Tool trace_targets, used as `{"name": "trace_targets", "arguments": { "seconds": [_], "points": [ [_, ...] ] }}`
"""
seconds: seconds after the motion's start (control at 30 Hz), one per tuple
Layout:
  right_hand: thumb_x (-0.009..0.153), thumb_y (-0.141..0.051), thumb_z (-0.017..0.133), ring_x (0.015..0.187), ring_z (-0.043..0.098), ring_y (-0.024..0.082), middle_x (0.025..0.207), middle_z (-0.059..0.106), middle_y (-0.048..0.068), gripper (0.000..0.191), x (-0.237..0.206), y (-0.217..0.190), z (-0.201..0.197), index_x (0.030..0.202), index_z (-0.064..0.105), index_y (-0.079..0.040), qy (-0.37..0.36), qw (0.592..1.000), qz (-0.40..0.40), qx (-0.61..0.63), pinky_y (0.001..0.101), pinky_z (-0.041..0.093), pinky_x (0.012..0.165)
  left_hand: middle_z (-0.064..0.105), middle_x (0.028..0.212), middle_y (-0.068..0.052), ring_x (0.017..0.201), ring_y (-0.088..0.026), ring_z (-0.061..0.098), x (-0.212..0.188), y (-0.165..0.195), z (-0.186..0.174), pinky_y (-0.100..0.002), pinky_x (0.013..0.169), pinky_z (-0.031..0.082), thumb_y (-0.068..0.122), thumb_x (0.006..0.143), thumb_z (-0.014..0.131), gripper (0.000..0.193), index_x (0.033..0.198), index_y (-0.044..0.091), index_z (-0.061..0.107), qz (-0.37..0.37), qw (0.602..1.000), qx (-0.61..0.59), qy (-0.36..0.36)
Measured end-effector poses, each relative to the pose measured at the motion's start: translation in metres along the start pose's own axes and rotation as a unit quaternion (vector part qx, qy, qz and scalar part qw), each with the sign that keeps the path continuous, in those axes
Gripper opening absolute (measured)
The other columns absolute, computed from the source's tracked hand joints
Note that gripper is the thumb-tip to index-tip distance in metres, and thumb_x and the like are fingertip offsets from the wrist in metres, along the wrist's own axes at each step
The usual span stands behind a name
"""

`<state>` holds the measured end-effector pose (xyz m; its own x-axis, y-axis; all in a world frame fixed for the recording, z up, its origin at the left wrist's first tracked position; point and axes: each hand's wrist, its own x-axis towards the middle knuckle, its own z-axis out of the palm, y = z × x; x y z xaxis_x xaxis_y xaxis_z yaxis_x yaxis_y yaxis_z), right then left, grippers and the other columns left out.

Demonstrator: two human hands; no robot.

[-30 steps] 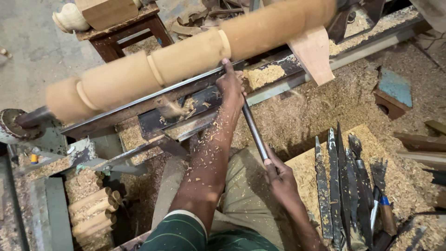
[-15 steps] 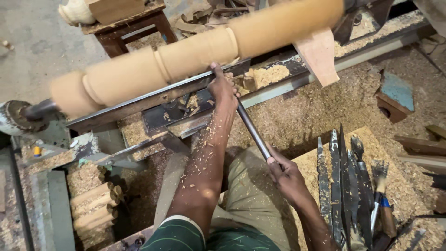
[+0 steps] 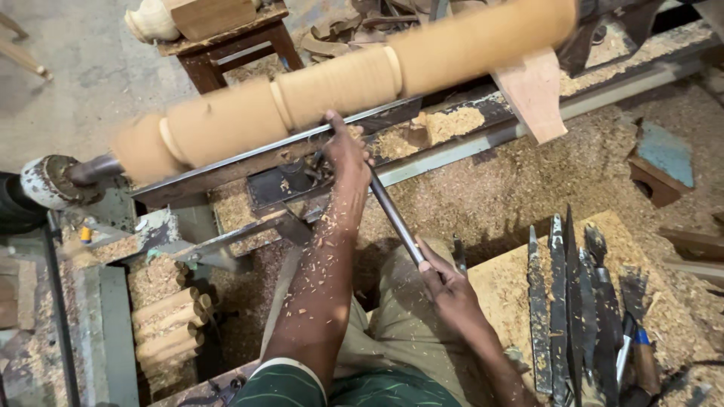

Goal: The person shapes a rotating piece of wood on a lathe using a gouge to carve out grooves and smooth the surface.

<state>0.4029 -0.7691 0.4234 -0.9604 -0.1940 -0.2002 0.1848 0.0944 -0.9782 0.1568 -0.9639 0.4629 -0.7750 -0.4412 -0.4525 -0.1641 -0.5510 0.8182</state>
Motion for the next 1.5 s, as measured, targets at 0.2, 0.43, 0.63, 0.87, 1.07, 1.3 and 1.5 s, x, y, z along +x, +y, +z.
{"name": "trace_targets", "arguments": {
  "seconds": [0.2,0.43,0.63,0.87,1.07,1.3,1.5],
  "points": [
    [0.102,-0.018,0.057,0.052,0.038,0.006,0.062,0.044,-0.007,0.056,0.003,0.001,0.004,0.156,0.045,-0.028,0.021,0.998,0.046,0.041,0.0221,0.032,0.044,0.046,0.057,-0.001,0.038,-0.012,0.040,0.012,-0.011,0.014,-0.031,0.031,0.035,0.072,0.091,0.051,0.076,0.078,-0.001,0.064,0.001,1.000,0.027,0.003],
    [0.102,-0.015,0.057,0.057,0.043,0.004,0.105,0.063,-0.015,0.056,0.006,-0.002,-0.004,0.155,0.048,-0.028,0.044,0.998,0.033,0.021,0.0203,0.039,0.048,0.048,0.058,-0.004,0.038,-0.015,0.045,0.015,-0.019,0.032,-0.034,0.030,0.036,0.070,0.093,0.054,0.071,0.076,0.000,0.053,-0.005,0.999,0.036,0.013],
    [0.100,-0.016,0.057,0.052,0.042,0.006,0.073,0.064,-0.002,0.055,0.006,0.000,-0.016,0.152,0.049,-0.032,0.063,0.996,0.055,-0.005,0.0223,0.036,0.044,0.050,0.053,-0.002,0.036,-0.012,0.042,0.014,-0.030,0.049,-0.031,0.031,0.031,0.069,0.092,0.052,0.071,0.070,0.002,0.059,-0.021,0.999,0.011,-0.031],
    [0.100,-0.016,0.056,0.042,0.042,0.008,0.060,0.059,0.002,0.056,0.014,0.012,-0.032,0.151,0.048,-0.037,0.074,0.994,0.078,-0.026,0.0235,0.035,0.034,0.046,0.053,0.001,0.036,-0.012,0.041,0.013,-0.041,0.065,-0.032,0.031,0.031,0.064,0.094,0.058,0.065,0.071,0.003,0.057,0.004,1.000,-0.002,-0.029],
    [0.099,-0.019,0.056,0.044,0.040,0.008,0.059,0.058,-0.001,0.056,0.013,0.006,-0.037,0.151,0.048,-0.036,0.082,0.993,0.084,-0.023,0.0234,0.034,0.036,0.047,0.052,0.000,0.036,-0.010,0.039,0.015,-0.049,0.076,-0.030,0.031,0.029,0.065,0.093,0.056,0.068,0.071,0.001,0.062,0.005,0.999,0.012,-0.040],
    [0.099,-0.032,0.053,0.042,0.039,0.009,0.052,0.046,-0.003,0.055,0.009,-0.031,-0.039,0.153,0.045,-0.035,0.080,0.991,0.101,-0.029,0.0250,0.034,0.037,0.048,0.051,0.000,0.035,-0.012,0.041,0.011,-0.048,0.090,-0.031,0.030,0.031,0.063,0.095,0.057,0.065,0.069,0.003,0.058,-0.019,0.999,0.009,-0.042],
    [0.100,-0.033,0.053,0.044,0.038,0.007,0.054,0.043,-0.006,0.053,0.006,-0.039,-0.042,0.153,0.050,-0.033,0.114,0.984,0.134,-0.019,0.0242,0.034,0.040,0.049,0.048,-0.001,0.034,-0.013,0.044,0.002,-0.051,0.098,-0.032,0.029,0.032,0.064,0.094,0.058,0.065,0.064,0.006,0.053,-0.024,0.996,-0.034,-0.076]
  ]
}}
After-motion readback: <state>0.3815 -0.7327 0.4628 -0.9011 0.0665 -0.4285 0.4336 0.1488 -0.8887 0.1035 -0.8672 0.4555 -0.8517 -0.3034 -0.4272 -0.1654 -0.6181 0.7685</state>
